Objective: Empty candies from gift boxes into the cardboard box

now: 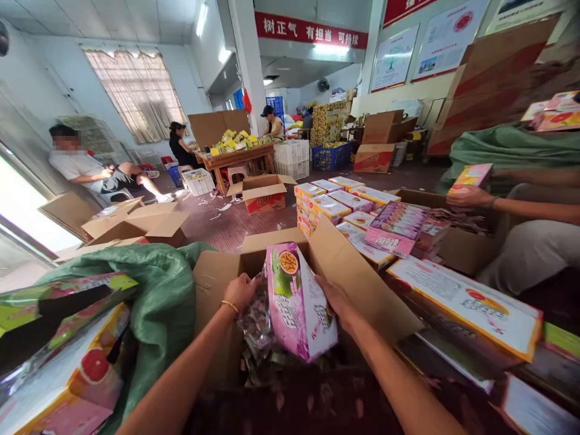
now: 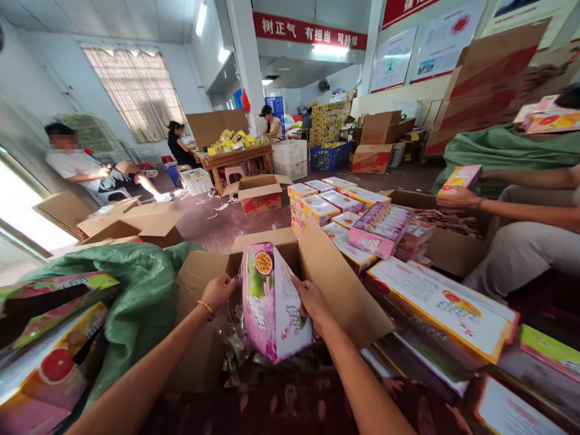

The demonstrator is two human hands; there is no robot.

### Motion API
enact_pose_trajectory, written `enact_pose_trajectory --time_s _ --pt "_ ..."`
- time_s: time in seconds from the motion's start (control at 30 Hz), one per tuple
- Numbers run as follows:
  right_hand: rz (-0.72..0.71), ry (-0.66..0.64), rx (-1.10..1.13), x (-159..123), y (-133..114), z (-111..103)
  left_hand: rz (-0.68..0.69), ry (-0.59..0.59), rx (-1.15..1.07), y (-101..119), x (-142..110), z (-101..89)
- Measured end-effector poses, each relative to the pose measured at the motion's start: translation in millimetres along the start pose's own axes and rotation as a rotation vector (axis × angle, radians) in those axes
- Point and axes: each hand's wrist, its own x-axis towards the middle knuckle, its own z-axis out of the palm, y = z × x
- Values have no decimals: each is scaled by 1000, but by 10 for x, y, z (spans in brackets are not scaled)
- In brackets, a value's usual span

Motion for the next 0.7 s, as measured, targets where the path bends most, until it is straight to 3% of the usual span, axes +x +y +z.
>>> enact_pose_trajectory --time_s 0.23,0.43,0.5,0.6,0.7 --pt "-123 -52 -16 51 -81 -103 88 -8 10 -49 175 38" --pt "-111 8 179 75 -87 -105 74 -25 -55 -45 114 158" --pt "-82 -33 273 57 -108 -93 69 -17 -63 -33 79 159" --pt "-23 -88 409 34 -148 -79 73 -5 -67 -63 74 46" --pt "-36 8 447 60 -176 -126 41 48 -41 -186 133 -173"
